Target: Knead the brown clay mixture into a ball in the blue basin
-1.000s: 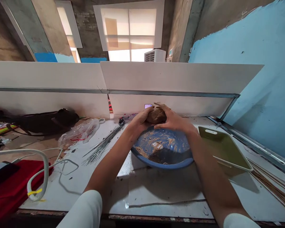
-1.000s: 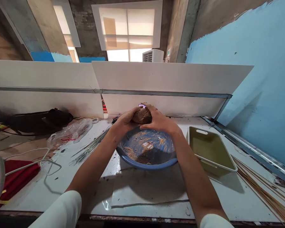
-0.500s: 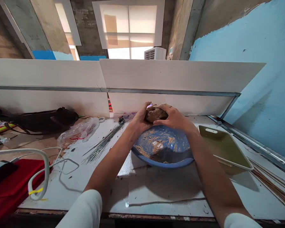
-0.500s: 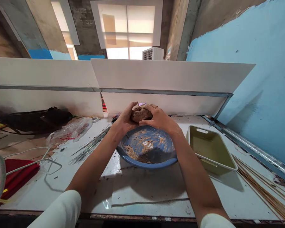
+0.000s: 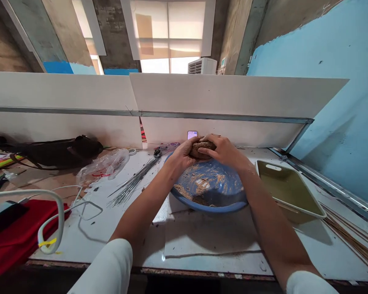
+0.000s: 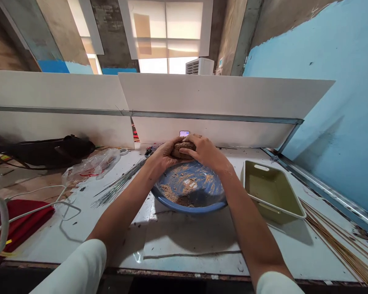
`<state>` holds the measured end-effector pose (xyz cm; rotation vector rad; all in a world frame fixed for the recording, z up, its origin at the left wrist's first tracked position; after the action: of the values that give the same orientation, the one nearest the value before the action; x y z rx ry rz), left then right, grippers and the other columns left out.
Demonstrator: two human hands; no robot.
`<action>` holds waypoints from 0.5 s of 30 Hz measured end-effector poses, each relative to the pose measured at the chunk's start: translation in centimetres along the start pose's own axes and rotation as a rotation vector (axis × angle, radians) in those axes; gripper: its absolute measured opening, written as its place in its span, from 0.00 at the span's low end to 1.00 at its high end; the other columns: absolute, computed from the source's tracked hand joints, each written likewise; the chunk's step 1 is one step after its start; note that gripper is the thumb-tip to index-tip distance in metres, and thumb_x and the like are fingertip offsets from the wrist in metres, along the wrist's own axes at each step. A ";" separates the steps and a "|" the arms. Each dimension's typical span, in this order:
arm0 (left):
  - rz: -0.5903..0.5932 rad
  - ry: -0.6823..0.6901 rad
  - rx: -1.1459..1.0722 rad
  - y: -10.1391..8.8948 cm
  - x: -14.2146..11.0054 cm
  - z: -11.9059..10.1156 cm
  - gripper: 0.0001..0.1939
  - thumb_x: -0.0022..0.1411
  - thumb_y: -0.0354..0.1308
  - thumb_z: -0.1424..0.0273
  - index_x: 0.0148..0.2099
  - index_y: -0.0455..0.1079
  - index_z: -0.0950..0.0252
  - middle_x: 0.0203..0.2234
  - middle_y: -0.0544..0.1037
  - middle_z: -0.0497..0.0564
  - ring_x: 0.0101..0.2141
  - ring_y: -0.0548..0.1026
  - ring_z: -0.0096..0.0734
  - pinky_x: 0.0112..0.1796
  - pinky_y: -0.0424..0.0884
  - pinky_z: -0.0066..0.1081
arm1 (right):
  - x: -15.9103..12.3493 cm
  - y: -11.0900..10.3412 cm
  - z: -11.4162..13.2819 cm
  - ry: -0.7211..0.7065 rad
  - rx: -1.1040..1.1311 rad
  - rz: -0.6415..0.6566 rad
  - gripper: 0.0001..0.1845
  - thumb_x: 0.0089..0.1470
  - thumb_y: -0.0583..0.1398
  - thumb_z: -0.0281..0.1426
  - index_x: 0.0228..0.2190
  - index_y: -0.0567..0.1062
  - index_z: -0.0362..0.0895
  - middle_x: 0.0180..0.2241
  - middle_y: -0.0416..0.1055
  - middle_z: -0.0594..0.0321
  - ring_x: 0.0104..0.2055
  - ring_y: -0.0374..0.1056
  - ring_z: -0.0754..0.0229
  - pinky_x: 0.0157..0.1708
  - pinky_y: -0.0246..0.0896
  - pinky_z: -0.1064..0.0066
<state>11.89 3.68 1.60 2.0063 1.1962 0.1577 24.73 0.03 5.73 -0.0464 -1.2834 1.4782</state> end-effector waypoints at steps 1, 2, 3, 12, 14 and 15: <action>-0.019 0.017 0.008 -0.2 0.1 -0.2 0.09 0.77 0.58 0.73 0.50 0.80 0.65 0.32 0.88 0.54 0.27 0.86 0.39 0.42 0.89 0.46 | -0.1 0.1 -0.3 0.025 0.074 0.018 0.27 0.67 0.69 0.52 0.58 0.80 0.50 0.58 0.83 0.52 0.61 0.78 0.41 0.66 0.71 0.50; -0.039 0.036 0.012 -0.4 0.1 -0.4 0.09 0.76 0.59 0.73 0.51 0.81 0.65 0.32 0.88 0.53 0.27 0.85 0.39 0.42 0.89 0.46 | -0.1 0.2 -0.6 0.051 0.174 0.034 0.34 0.65 0.68 0.58 0.62 0.78 0.51 0.60 0.82 0.52 0.63 0.78 0.41 0.66 0.71 0.50; -0.053 0.054 0.011 -0.6 0.2 -0.6 0.10 0.75 0.61 0.73 0.53 0.81 0.64 0.32 0.88 0.53 0.28 0.86 0.39 0.43 0.89 0.47 | -0.1 0.3 -1.0 0.081 0.285 0.036 0.41 0.64 0.66 0.64 0.66 0.74 0.52 0.63 0.80 0.52 0.65 0.77 0.42 0.66 0.73 0.51; -0.144 0.559 0.098 0.0 -1.2 -2.5 0.20 0.63 0.69 0.76 0.56 0.84 0.62 0.43 0.90 0.51 0.44 0.88 0.37 0.54 0.84 0.35 | 0.1 0.7 -5.1 0.514 0.644 -0.094 0.49 0.63 0.51 0.77 0.62 0.74 0.53 0.56 0.83 0.46 0.54 0.83 0.40 0.44 0.86 0.51; -0.118 0.683 0.188 0.9 -2.0 -2.4 0.16 0.63 0.70 0.76 0.53 0.85 0.61 0.51 0.90 0.52 0.54 0.86 0.40 0.58 0.81 0.33 | 0.1 1.4 -4.0 0.502 0.715 0.054 0.51 0.64 0.47 0.76 0.61 0.78 0.50 0.50 0.86 0.46 0.50 0.85 0.40 0.45 0.86 0.48; -0.097 0.719 0.215 1.3 -2.4 -2.3 0.15 0.64 0.70 0.75 0.52 0.85 0.60 0.55 0.89 0.52 0.59 0.84 0.41 0.60 0.79 0.33 | 0.1 1.5 -3.5 0.487 0.735 0.095 0.52 0.65 0.46 0.76 0.59 0.80 0.50 0.47 0.87 0.46 0.49 0.85 0.40 0.46 0.85 0.47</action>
<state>10.41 2.77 4.73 2.1375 1.8089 0.7810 25.85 2.73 3.28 0.0189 -0.3142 1.8015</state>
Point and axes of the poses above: each hand's wrist, its own x-axis towards the middle knuckle, its own y-axis out of the palm, z = x × y, the point moved 6 cm from there along x, towards the middle knuckle
